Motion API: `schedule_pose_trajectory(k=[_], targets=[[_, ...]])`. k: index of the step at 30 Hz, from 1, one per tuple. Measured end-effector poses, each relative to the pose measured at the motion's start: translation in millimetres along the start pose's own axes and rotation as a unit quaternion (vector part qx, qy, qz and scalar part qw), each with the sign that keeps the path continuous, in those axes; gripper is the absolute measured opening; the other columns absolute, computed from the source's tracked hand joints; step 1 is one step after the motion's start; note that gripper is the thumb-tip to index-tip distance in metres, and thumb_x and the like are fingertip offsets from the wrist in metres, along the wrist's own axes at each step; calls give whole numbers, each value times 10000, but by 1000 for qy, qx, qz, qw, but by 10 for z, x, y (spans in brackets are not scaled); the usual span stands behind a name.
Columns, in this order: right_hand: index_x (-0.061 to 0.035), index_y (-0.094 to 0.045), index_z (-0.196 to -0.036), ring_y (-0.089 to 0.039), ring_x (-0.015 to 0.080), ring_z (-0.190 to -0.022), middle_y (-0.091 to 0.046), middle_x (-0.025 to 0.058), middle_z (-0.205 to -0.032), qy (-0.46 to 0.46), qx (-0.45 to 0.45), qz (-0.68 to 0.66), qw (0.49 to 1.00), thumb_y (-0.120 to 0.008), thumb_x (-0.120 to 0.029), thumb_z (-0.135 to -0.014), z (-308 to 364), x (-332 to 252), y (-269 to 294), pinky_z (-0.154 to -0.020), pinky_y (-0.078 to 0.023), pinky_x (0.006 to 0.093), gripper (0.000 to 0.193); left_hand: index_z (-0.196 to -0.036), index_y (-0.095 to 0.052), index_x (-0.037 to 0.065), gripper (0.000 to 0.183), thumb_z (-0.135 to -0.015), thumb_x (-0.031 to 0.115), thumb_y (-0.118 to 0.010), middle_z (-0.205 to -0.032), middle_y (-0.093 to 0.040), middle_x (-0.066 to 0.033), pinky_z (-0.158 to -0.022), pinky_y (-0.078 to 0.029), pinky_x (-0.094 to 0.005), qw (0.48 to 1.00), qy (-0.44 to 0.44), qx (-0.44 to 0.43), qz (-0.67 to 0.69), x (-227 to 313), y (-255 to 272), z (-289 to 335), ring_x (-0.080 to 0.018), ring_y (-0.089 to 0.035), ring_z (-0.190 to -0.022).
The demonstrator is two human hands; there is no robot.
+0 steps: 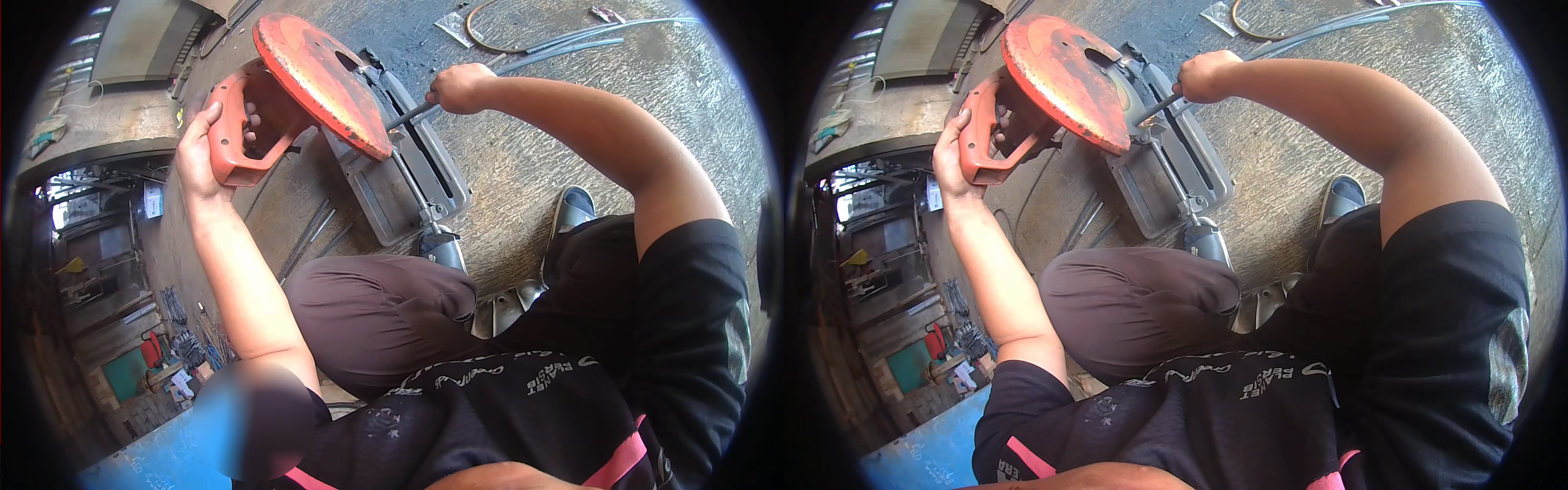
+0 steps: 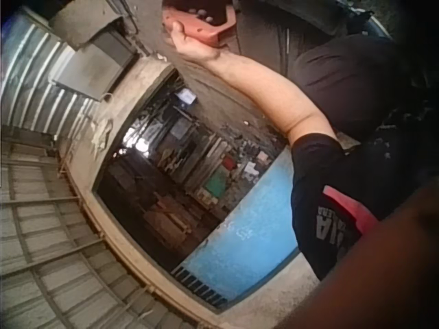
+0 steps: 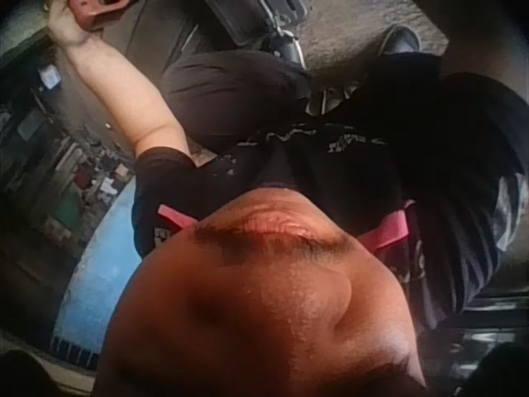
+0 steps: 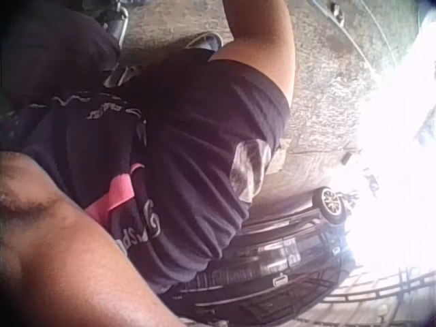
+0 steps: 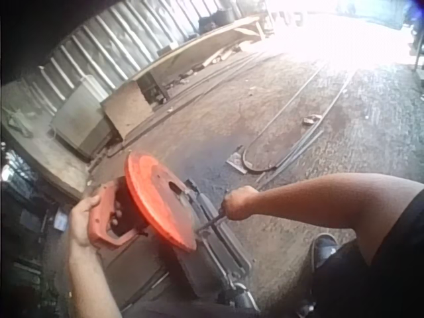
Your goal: Use a chop saw to cut thin metal rods to a specific length.
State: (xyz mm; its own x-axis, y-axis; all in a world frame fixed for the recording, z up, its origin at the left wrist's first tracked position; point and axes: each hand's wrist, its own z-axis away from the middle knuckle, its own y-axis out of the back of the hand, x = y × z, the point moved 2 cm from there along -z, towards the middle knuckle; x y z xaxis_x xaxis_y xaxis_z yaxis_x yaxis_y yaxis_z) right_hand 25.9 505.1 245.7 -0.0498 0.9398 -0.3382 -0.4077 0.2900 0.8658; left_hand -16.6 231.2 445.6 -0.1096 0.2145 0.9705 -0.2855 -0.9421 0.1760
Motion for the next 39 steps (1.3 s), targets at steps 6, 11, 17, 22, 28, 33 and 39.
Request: schedule_pose_trajectory(k=[6, 11, 17, 22, 28, 33, 39], targets=[[-123, -655, -1079, -621, 268, -1006, -661, 102, -1038, -8, -6, -13, 1000, -398, -416, -951, -20, -6, -8, -868, -481, 410, 411, -1193, -502, -71, 425, -883, 219, -481, -951, -632, -163, -644, -505, -292, 1000, -6, -8, 2, 4, 19, -20, -211, -629, -780], [-126, -655, -1079, -623, 271, -1002, -660, 101, -1039, -7, -7, -4, 1000, -394, -417, -951, -19, -6, 2, -858, -485, 409, 411, -1184, -507, -68, 416, -882, 216, -486, -939, -635, -159, -642, -507, -293, 1000, -1, -5, 10, -5, 26, -34, -208, -632, -770], [-138, -658, -1075, -625, 271, -994, -662, 100, -1030, -10, -1, -3, 1000, -398, -411, -946, 16, -21, 24, -853, -488, 411, 398, -1177, -512, -73, 413, -883, 216, -491, -926, -637, -158, -648, -510, -296, 1000, 4, 11, 12, 4, 17, -25, -204, -633, -765], [-138, -658, -1074, -625, 266, -993, -662, 95, -1032, 2, -6, 2, 1000, -398, -410, -946, 48, -33, 58, -851, -488, 407, 398, -1172, -508, -74, 407, -887, 215, -495, -927, -636, -161, -646, -512, -298, 1000, 0, 18, 1, 10, 2, -12, -206, -632, -761], [-125, -657, -1072, -626, 264, -994, -663, 92, -1032, -2, -8, 6, 1000, -391, -416, -949, 68, -40, 65, -850, -488, 406, 414, -1165, -507, -72, 400, -889, 216, -495, -928, -635, -162, -642, -511, -298, 1000, 2, 13, 14, 1, 5, -23, -207, -631, -756], [-113, -655, -1072, -628, 266, -989, -664, 97, -1031, 1, 0, -2, 1000, -388, -416, -951, 74, -42, 71, -850, -487, 408, 421, -1165, -511, -73, 403, -890, 220, -486, -928, -635, -161, -643, -510, -298, 1000, 5, -2, 20, -13, 37, -43, -206, -631, -760], [-102, -659, -1059, -627, 277, -987, -666, 104, -1021, 14, 15, -5, 1000, -402, -405, -947, 86, -27, 107, -848, -486, 404, 413, -1236, -481, -44, 443, -897, 240, -470, -1025, -627, -164, -720, -486, -325, 999, 22, -19, 16, -24, 66, -64, -228, -625, -823]])
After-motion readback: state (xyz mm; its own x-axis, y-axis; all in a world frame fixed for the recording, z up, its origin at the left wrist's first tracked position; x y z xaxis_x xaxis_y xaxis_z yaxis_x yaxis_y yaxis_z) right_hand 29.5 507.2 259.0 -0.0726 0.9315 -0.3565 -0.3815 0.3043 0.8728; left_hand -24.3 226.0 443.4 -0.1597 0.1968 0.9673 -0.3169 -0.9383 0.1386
